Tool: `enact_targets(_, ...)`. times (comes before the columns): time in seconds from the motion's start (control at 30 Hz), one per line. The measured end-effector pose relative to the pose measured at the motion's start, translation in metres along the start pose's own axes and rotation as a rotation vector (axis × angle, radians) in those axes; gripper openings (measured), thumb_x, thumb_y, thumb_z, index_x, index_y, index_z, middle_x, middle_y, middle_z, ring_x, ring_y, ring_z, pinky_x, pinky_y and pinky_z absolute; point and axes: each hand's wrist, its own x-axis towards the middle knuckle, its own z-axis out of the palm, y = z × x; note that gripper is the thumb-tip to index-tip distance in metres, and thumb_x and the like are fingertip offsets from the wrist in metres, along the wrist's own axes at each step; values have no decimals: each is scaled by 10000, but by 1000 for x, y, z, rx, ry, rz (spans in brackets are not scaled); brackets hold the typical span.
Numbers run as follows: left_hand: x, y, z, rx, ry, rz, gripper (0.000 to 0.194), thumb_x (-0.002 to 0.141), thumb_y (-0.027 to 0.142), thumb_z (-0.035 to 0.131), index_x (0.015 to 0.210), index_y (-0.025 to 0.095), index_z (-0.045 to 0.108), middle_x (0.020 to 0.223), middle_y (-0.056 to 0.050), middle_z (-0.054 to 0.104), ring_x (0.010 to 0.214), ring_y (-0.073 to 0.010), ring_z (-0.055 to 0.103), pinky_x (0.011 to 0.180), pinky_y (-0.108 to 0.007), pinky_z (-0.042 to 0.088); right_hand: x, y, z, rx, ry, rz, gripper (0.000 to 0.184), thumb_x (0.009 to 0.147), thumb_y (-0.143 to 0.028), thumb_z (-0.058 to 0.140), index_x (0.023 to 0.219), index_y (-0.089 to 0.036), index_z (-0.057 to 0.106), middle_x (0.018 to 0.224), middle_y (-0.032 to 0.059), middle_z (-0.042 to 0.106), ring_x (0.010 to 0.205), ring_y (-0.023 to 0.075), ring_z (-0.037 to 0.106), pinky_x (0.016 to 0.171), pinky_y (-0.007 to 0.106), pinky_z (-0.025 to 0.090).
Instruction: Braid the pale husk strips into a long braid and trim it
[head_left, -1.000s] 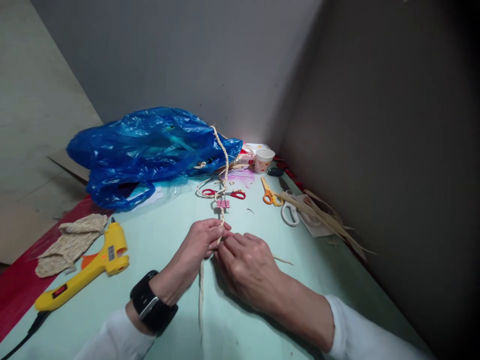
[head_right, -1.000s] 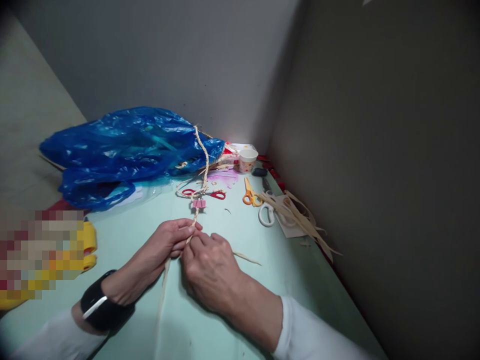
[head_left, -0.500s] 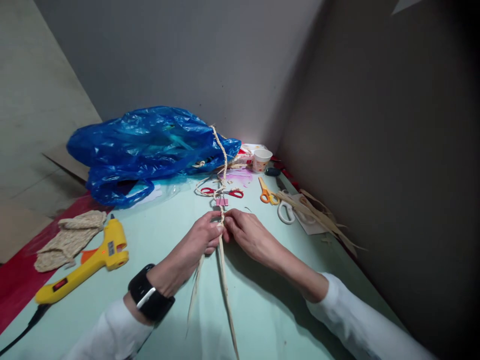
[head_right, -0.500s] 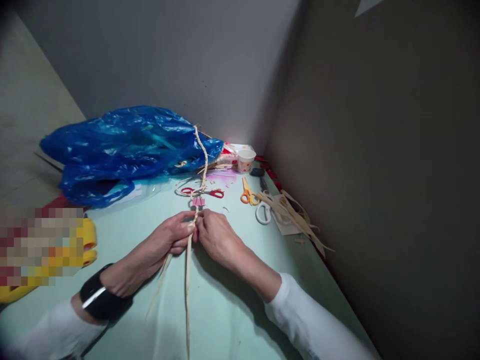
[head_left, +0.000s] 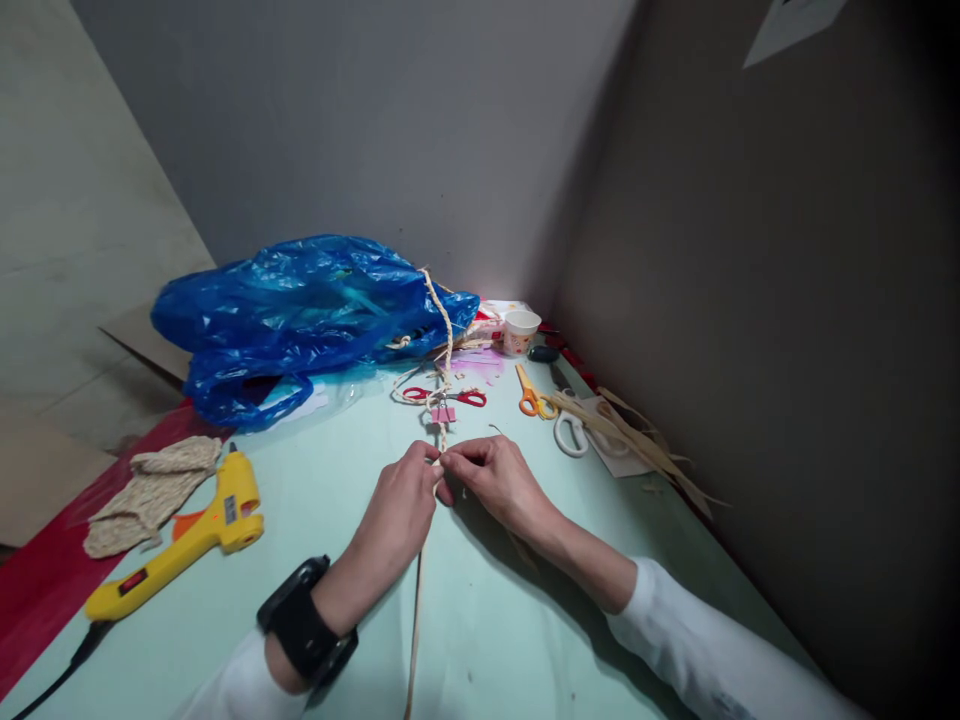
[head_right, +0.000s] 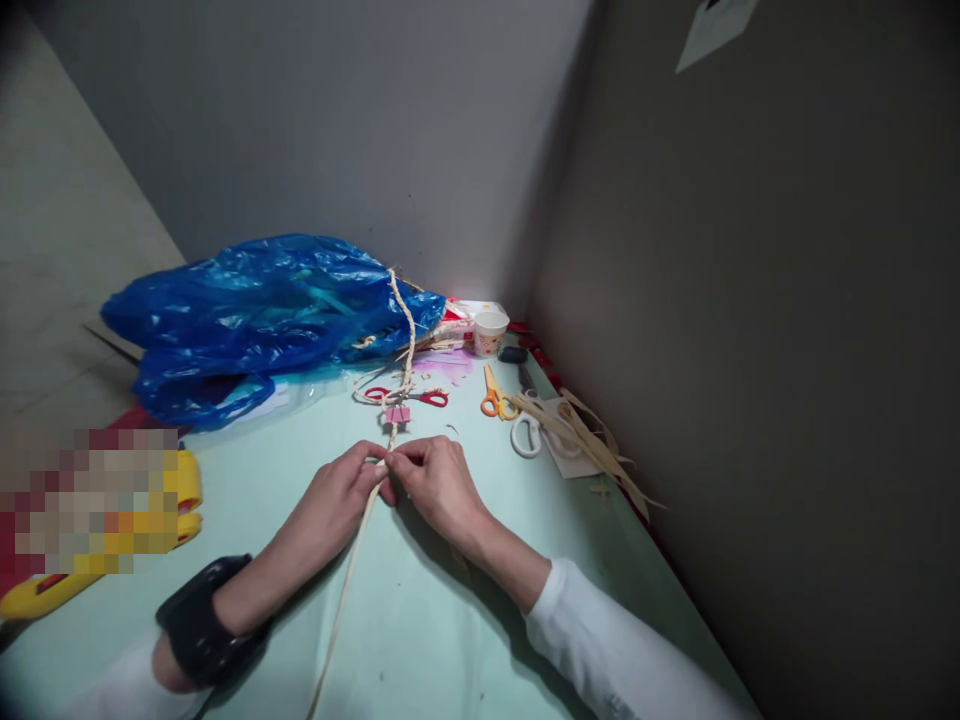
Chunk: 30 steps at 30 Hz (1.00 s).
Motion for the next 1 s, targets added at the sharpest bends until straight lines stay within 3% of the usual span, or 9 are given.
enact_targets(0.17, -4, 8, -2, 441, 51, 40, 255, 911, 204, 361, 837, 190, 605, 771, -97, 684, 704, -228, 607, 649, -305, 330, -1, 1, 2, -70, 93, -14, 327, 843, -291, 490, 618, -132, 666, 489, -36, 394, 513, 89, 306, 499, 233, 223)
enact_targets(0.27, -5, 8, -4, 583, 76, 68, 273, 902, 190, 377, 798, 189, 630, 805, -110, 685, 725, -232, 603, 643, -307, 308, -1, 3, 2, -77, 103, -18, 321, 836, -289, 496, 601, -133, 651, 493, -33, 408, 521, 94, 332, 505, 232, 238)
enact_targets(0.57, -7, 10, 1, 484, 51, -19, 270, 900, 229, 369, 762, 186, 597, 746, -93, 681, 675, -214, 582, 627, -294, 296, 0, 4, 4, 101, 94, 35, 293, 805, -293, 523, 641, -128, 702, 599, 9, 605, 622, 133, 500, 589, 222, 348)
enact_targets(0.7, -10, 12, 5, 442, 54, -12, 268, 896, 233, 388, 735, 190, 599, 695, -74, 667, 632, -196, 573, 626, -282, 305, -2, 2, 3, 278, 116, 95, 245, 750, -294, 591, 606, -123, 690, 547, -7, 549, 581, 111, 444, 549, 221, 305)
enact_targets(0.83, -17, 15, 12, 607, 52, 35, 292, 909, 221, 366, 844, 174, 647, 775, -124, 699, 697, -236, 617, 618, -306, 283, -2, 2, 4, 471, 101, 126, 243, 704, -324, 662, 579, -116, 655, 512, -26, 471, 538, 82, 344, 507, 224, 241)
enact_targets(1.0, -23, 20, 12, 749, 24, 146, 320, 916, 204, 342, 961, 161, 656, 907, -158, 699, 737, -260, 632, 597, -319, 254, 1, 8, 4, 559, 61, 160, 247, 704, -340, 671, 708, -96, 708, 502, -34, 439, 492, 63, 276, 467, 229, 148)
